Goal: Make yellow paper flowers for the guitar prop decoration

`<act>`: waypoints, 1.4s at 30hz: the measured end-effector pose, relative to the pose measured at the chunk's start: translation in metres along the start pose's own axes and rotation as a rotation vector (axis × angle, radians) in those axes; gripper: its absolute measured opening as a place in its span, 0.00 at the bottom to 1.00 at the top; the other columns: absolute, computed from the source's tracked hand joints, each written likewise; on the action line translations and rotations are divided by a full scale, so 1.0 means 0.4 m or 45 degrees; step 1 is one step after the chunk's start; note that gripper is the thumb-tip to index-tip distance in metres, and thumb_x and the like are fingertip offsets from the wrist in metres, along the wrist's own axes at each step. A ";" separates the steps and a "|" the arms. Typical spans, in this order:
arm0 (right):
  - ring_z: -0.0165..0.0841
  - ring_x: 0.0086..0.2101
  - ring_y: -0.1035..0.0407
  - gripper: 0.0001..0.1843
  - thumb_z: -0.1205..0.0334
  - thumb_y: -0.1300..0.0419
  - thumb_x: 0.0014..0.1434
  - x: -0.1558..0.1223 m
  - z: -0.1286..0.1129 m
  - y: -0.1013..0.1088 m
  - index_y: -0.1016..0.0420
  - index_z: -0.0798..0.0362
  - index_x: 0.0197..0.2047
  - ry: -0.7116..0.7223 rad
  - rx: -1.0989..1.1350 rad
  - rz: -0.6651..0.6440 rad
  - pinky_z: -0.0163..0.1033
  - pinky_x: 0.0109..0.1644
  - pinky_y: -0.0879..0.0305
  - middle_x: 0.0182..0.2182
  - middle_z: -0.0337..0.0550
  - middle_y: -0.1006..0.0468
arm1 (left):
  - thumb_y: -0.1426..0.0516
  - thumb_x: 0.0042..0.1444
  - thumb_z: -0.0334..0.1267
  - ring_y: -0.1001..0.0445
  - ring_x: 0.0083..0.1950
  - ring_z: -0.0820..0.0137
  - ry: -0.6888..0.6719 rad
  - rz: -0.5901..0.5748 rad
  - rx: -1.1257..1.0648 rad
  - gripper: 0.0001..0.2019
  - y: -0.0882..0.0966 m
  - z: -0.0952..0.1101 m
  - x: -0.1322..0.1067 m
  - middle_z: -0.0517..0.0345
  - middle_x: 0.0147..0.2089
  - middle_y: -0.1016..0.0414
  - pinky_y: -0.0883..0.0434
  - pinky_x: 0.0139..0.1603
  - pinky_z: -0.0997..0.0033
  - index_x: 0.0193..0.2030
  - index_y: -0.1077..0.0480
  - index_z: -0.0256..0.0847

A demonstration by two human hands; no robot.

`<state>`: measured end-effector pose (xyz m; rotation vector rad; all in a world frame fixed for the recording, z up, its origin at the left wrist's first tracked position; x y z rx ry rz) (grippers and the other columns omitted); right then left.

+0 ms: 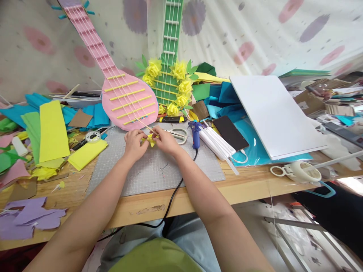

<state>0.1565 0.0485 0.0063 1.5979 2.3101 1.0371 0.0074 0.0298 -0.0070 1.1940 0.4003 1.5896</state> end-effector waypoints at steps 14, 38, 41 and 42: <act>0.31 0.33 0.34 0.15 0.56 0.53 0.60 0.005 0.010 0.042 0.29 0.54 0.33 0.008 -0.169 0.118 0.35 0.37 0.42 0.31 0.43 0.26 | 0.43 0.51 0.39 0.33 0.44 0.65 0.177 -0.001 -0.313 0.05 -0.003 -0.043 0.005 0.56 0.38 0.29 0.40 0.50 0.61 0.28 0.29 0.43; 0.26 0.23 0.42 0.21 0.47 0.51 0.58 -0.009 -0.005 0.047 0.28 0.53 0.26 -0.097 -0.467 -0.145 0.33 0.27 0.55 0.21 0.38 0.31 | 0.41 0.48 0.39 0.32 0.43 0.68 0.253 0.080 -0.516 0.06 -0.005 -0.059 0.007 0.58 0.37 0.28 0.36 0.48 0.65 0.34 0.30 0.43; 0.26 0.22 0.43 0.20 0.48 0.50 0.58 -0.008 -0.004 0.040 0.28 0.53 0.26 -0.098 -0.484 -0.126 0.33 0.27 0.56 0.20 0.38 0.31 | 0.41 0.49 0.37 0.33 0.46 0.67 0.169 0.133 -0.399 0.03 0.007 -0.047 0.006 0.58 0.38 0.30 0.39 0.51 0.63 0.32 0.28 0.44; 0.26 0.22 0.43 0.20 0.48 0.50 0.58 -0.008 -0.004 0.039 0.28 0.54 0.26 -0.096 -0.483 -0.120 0.33 0.27 0.56 0.20 0.38 0.31 | 0.41 0.49 0.37 0.33 0.46 0.66 0.144 0.130 -0.357 0.02 0.011 -0.043 0.006 0.57 0.38 0.30 0.39 0.52 0.62 0.32 0.28 0.45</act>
Point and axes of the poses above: each hand's wrist, its own x-axis towards the middle knuckle, its own y-axis out of the back of the hand, z = x × y, the point moved 1 cm from there along x, towards the middle knuckle
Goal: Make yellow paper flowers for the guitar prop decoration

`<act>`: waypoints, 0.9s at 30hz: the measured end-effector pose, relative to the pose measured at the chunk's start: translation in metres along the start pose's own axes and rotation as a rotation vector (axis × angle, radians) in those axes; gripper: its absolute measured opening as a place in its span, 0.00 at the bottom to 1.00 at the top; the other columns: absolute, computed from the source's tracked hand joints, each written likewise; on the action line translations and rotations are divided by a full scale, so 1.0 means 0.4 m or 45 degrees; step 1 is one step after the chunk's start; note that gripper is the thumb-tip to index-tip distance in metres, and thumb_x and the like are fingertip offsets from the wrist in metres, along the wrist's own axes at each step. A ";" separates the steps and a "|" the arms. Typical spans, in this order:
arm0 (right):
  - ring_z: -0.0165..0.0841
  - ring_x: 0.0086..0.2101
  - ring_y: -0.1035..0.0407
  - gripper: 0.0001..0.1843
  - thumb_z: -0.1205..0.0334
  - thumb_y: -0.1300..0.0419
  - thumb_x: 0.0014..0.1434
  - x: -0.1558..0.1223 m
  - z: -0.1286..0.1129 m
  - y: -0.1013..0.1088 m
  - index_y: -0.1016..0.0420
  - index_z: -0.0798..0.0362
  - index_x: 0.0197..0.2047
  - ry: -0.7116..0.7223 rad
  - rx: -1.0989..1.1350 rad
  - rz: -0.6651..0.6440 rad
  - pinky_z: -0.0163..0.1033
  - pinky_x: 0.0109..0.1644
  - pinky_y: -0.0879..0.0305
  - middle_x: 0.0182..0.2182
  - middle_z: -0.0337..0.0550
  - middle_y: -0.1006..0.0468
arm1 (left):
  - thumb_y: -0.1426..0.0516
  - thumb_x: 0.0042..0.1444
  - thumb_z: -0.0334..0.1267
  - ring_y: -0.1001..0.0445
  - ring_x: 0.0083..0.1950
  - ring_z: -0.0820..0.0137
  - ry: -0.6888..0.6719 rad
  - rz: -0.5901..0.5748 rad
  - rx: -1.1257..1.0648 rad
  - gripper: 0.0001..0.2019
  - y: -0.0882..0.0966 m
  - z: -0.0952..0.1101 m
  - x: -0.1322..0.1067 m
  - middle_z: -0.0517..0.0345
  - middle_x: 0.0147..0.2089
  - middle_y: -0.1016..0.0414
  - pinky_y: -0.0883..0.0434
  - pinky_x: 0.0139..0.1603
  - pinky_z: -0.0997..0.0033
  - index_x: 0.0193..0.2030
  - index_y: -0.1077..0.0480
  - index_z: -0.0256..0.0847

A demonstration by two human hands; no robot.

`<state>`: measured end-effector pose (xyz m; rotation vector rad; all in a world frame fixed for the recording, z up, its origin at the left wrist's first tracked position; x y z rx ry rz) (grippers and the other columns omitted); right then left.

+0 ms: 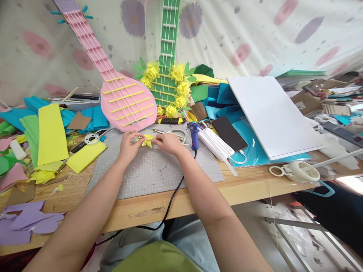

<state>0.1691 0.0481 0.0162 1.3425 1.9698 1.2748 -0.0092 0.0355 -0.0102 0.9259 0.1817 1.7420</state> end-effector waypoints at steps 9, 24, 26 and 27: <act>0.27 0.22 0.41 0.21 0.49 0.50 0.59 -0.004 -0.008 0.007 0.28 0.54 0.25 -0.011 0.005 0.021 0.34 0.27 0.56 0.20 0.39 0.30 | 0.43 0.52 0.40 0.35 0.46 0.63 -0.116 -0.063 0.204 0.04 0.015 0.010 0.007 0.55 0.38 0.30 0.42 0.50 0.60 0.31 0.27 0.45; 0.30 0.34 0.33 0.09 0.58 0.49 0.60 -0.002 -0.045 -0.050 0.32 0.52 0.40 0.194 -0.062 0.262 0.32 0.31 0.48 0.38 0.42 0.26 | 0.42 0.51 0.41 0.34 0.42 0.65 -0.165 0.004 0.254 0.07 0.013 0.006 0.006 0.56 0.33 0.30 0.41 0.46 0.61 0.26 0.28 0.42; 0.31 0.35 0.33 0.08 0.59 0.48 0.60 -0.001 -0.043 -0.052 0.31 0.52 0.38 0.202 -0.086 0.270 0.33 0.31 0.48 0.37 0.42 0.26 | 0.42 0.51 0.41 0.34 0.41 0.65 -0.168 0.012 0.226 0.07 0.014 0.005 0.008 0.56 0.33 0.30 0.41 0.46 0.62 0.26 0.28 0.43; 0.31 0.35 0.33 0.07 0.60 0.48 0.60 0.000 -0.041 -0.053 0.31 0.52 0.37 0.206 -0.085 0.273 0.33 0.32 0.48 0.36 0.42 0.26 | 0.42 0.51 0.41 0.34 0.41 0.65 -0.168 0.011 0.211 0.07 0.015 0.005 0.008 0.57 0.32 0.30 0.40 0.46 0.62 0.27 0.27 0.43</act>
Point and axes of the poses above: each hand's wrist, its own x-axis towards the middle knuckle, its own y-axis out of the back of the hand, z = x × y, the point moved 1 cm from there along x, towards the middle knuckle
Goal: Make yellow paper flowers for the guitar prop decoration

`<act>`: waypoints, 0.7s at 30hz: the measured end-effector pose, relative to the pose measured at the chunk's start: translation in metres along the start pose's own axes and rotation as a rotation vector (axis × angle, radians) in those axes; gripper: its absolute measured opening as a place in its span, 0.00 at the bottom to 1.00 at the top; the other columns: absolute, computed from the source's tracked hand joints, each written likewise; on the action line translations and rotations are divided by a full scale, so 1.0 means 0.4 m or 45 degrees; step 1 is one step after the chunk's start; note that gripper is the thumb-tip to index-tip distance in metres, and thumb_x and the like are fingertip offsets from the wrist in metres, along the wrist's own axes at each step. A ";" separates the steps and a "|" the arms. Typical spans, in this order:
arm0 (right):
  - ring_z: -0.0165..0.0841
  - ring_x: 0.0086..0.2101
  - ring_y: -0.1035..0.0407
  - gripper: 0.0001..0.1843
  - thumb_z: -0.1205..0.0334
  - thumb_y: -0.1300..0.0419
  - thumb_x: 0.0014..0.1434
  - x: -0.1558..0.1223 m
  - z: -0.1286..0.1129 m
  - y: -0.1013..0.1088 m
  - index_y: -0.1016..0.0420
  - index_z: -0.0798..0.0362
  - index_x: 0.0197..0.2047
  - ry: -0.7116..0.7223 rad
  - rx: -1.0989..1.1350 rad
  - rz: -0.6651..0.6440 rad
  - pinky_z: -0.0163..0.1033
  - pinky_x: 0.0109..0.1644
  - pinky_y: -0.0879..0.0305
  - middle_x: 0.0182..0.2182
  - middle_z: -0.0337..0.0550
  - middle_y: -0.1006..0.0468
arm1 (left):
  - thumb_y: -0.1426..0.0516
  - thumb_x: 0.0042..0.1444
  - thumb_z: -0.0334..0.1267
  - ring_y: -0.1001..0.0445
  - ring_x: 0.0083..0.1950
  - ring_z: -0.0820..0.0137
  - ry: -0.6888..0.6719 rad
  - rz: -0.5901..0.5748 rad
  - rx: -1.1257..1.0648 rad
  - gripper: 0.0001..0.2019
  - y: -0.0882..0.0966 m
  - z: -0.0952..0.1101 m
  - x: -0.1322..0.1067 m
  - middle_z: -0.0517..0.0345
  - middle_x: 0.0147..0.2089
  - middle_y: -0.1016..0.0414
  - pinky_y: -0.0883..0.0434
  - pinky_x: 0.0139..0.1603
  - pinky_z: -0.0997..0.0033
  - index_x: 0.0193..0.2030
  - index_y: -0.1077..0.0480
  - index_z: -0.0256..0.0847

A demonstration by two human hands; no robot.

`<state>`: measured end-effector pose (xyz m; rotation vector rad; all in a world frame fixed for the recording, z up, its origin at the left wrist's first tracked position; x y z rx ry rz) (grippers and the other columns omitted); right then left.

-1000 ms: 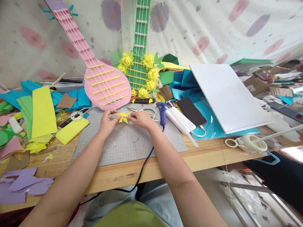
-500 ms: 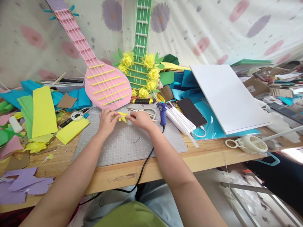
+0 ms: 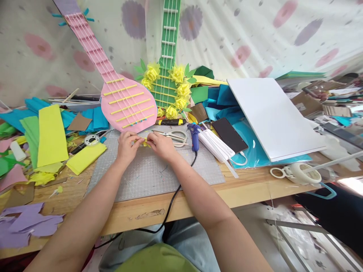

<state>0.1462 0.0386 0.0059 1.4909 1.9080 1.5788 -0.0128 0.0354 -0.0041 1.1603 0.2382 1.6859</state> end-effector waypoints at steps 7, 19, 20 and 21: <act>0.31 0.36 0.33 0.06 0.63 0.48 0.60 0.001 0.011 -0.007 0.31 0.52 0.36 0.007 0.067 -0.013 0.33 0.36 0.45 0.35 0.41 0.25 | 0.42 0.50 0.40 0.33 0.42 0.66 -0.013 -0.011 -0.140 0.06 0.015 0.004 0.001 0.57 0.34 0.32 0.39 0.49 0.62 0.35 0.26 0.44; 0.32 0.37 0.32 0.09 0.63 0.50 0.61 0.007 0.012 0.004 0.29 0.54 0.38 -0.038 0.084 -0.108 0.34 0.38 0.44 0.37 0.44 0.24 | 0.41 0.49 0.38 0.34 0.45 0.64 0.003 -0.145 -0.052 0.02 0.024 -0.001 0.004 0.57 0.36 0.31 0.41 0.50 0.60 0.30 0.28 0.43; 0.32 0.37 0.32 0.09 0.63 0.50 0.61 0.007 0.011 0.005 0.29 0.54 0.38 -0.044 0.065 -0.121 0.34 0.38 0.44 0.37 0.44 0.24 | 0.41 0.50 0.38 0.34 0.44 0.64 0.006 -0.156 -0.038 0.03 0.023 -0.002 0.004 0.57 0.35 0.31 0.41 0.49 0.60 0.30 0.29 0.43; 0.32 0.37 0.31 0.10 0.62 0.50 0.61 0.007 0.011 0.006 0.29 0.54 0.38 -0.050 0.044 -0.134 0.34 0.38 0.44 0.37 0.45 0.24 | 0.42 0.50 0.38 0.34 0.44 0.64 0.010 -0.167 -0.021 0.03 0.021 -0.003 0.004 0.56 0.35 0.30 0.41 0.49 0.60 0.30 0.29 0.43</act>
Point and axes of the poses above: each hand's wrist, its own x-axis towards the middle knuckle, its own y-axis out of the back of the hand, z = x × y, the point moved 1 cm from there along x, towards the middle knuckle
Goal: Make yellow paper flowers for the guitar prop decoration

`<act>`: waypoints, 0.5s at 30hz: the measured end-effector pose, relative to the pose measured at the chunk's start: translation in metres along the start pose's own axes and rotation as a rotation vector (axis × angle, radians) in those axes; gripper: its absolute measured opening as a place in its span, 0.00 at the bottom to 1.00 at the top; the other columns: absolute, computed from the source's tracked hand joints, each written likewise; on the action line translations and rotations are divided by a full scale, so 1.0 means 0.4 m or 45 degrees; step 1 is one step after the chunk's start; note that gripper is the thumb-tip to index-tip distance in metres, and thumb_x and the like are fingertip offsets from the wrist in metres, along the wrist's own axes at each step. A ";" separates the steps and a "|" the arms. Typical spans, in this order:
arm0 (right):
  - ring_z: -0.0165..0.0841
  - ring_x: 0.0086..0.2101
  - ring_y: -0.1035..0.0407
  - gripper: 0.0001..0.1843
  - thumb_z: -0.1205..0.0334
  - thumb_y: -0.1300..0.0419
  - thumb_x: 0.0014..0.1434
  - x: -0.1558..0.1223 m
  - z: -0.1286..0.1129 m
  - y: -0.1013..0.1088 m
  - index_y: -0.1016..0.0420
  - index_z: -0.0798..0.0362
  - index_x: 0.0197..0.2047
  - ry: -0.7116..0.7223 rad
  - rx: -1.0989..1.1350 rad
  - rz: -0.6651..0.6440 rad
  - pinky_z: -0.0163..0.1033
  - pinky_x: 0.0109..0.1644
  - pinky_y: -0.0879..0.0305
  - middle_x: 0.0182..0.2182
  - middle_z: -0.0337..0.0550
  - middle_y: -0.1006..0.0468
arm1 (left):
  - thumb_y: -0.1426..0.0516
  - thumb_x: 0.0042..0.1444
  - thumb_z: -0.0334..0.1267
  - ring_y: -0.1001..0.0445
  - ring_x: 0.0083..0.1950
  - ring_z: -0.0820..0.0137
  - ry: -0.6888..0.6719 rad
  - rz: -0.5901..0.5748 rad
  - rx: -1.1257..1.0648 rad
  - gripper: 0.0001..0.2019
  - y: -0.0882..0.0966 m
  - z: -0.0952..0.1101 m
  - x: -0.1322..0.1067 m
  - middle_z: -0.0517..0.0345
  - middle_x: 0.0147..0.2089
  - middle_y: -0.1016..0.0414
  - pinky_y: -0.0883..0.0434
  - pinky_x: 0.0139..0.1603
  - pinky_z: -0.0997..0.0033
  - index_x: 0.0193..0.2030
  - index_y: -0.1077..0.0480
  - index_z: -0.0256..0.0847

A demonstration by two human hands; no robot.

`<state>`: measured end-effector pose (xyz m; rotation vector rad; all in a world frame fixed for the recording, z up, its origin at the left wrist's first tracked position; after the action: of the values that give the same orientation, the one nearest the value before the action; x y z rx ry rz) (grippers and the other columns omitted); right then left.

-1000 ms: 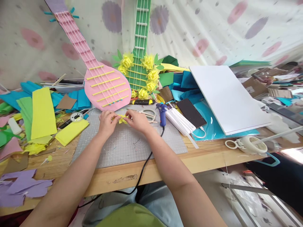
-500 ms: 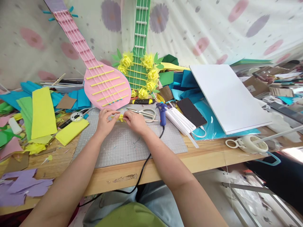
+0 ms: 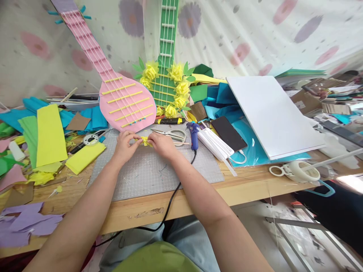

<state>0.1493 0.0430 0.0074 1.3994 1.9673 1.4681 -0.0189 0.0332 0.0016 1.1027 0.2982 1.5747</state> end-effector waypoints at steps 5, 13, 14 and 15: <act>0.32 0.36 0.32 0.10 0.62 0.51 0.61 -0.001 0.003 0.001 0.30 0.54 0.37 -0.001 -0.022 -0.024 0.35 0.38 0.44 0.37 0.45 0.24 | 0.44 0.53 0.39 0.34 0.42 0.64 0.004 -0.010 0.083 0.05 -0.010 -0.004 -0.003 0.56 0.35 0.30 0.41 0.46 0.61 0.29 0.31 0.42; 0.31 0.34 0.34 0.05 0.64 0.47 0.58 -0.005 0.012 0.003 0.33 0.55 0.37 0.033 0.014 0.026 0.34 0.37 0.44 0.36 0.44 0.28 | 0.44 0.53 0.40 0.34 0.42 0.64 0.005 0.033 0.132 0.07 -0.014 -0.020 0.000 0.56 0.33 0.30 0.42 0.46 0.61 0.27 0.30 0.42; 0.31 0.34 0.35 0.05 0.65 0.48 0.58 -0.004 0.012 0.002 0.33 0.55 0.36 0.021 0.019 0.018 0.34 0.37 0.44 0.35 0.44 0.28 | 0.44 0.53 0.41 0.34 0.42 0.64 0.005 0.044 0.130 0.07 -0.015 -0.022 0.000 0.56 0.33 0.30 0.42 0.45 0.61 0.27 0.30 0.43; 0.31 0.34 0.35 0.04 0.65 0.48 0.58 -0.004 0.011 0.002 0.33 0.55 0.36 0.010 0.029 0.011 0.34 0.37 0.43 0.35 0.44 0.28 | 0.44 0.53 0.41 0.34 0.41 0.64 0.006 0.056 0.125 0.08 -0.017 -0.024 0.000 0.55 0.33 0.30 0.42 0.45 0.61 0.26 0.29 0.43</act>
<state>0.1535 0.0442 0.0057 1.4155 1.9909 1.4623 -0.0221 0.0389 -0.0083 1.1881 0.3598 1.6160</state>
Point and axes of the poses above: each hand's wrist, its own x-axis towards the middle knuckle, its own y-axis out of the back of the hand, z = x × y, the point moved 1 cm from there along x, towards the middle knuckle
